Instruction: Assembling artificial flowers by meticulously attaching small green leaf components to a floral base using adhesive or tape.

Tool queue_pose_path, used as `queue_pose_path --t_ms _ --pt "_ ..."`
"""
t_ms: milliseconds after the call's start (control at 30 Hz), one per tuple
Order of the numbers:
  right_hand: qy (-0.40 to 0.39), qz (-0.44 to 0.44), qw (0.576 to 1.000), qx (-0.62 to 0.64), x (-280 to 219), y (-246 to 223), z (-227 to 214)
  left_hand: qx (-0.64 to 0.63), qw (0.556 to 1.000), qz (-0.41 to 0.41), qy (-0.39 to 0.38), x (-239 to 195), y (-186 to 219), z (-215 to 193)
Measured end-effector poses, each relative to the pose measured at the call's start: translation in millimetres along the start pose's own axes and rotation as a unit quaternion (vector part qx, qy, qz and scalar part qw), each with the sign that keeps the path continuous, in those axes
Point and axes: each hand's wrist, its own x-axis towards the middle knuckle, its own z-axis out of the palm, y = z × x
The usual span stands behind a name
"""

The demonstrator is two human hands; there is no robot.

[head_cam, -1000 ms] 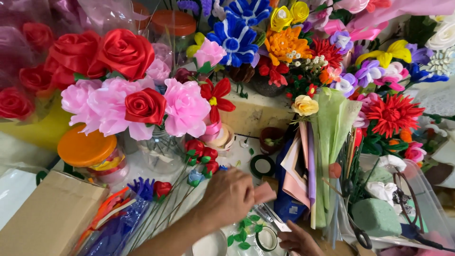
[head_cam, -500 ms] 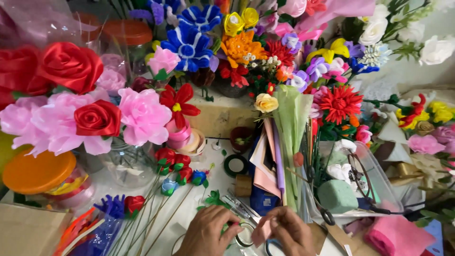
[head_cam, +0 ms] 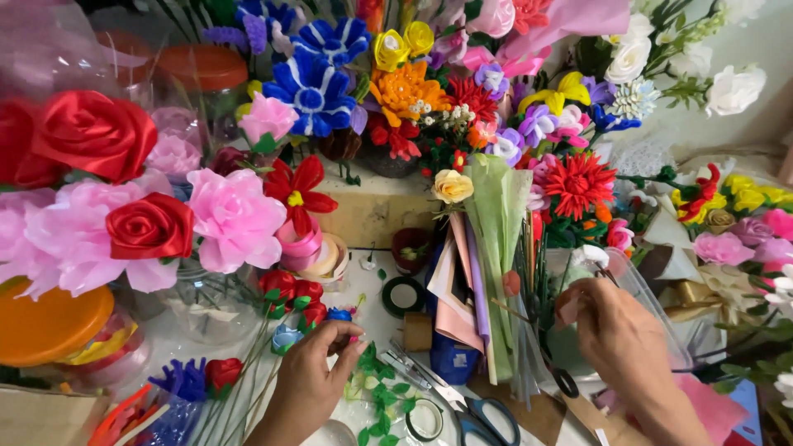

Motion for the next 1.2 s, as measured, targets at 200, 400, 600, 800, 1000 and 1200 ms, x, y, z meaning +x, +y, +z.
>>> queue_pose_path --t_ms 200,400,600,800,1000,1200 --pt "-0.124 -0.046 0.974 -0.185 18.6 43.1 45.4 -0.078 0.993 0.038 0.079 25.6 17.4 -24.3" --pt "0.017 -0.151 0.967 -0.205 -2.5 -9.2 7.5 -0.122 0.981 0.092 0.119 33.6 31.9 -54.6" --pt "-0.136 -0.253 0.951 0.114 -34.5 -133.5 62.3 -0.148 0.979 0.071 0.118 29.5 31.6 -70.6" --pt "-0.254 -0.188 0.946 -0.07 41.3 -170.5 237.2 -0.13 0.979 0.096 0.121 17.7 37.2 -92.1" --pt "-0.351 -0.096 0.922 -0.133 63.4 -174.8 281.2 -0.135 0.977 0.094 0.138 14.8 34.6 -104.9" --pt "-0.139 -0.314 0.921 -0.184 27.4 -148.9 320.5 0.012 0.991 0.099 0.085 25.0 18.4 -86.3"
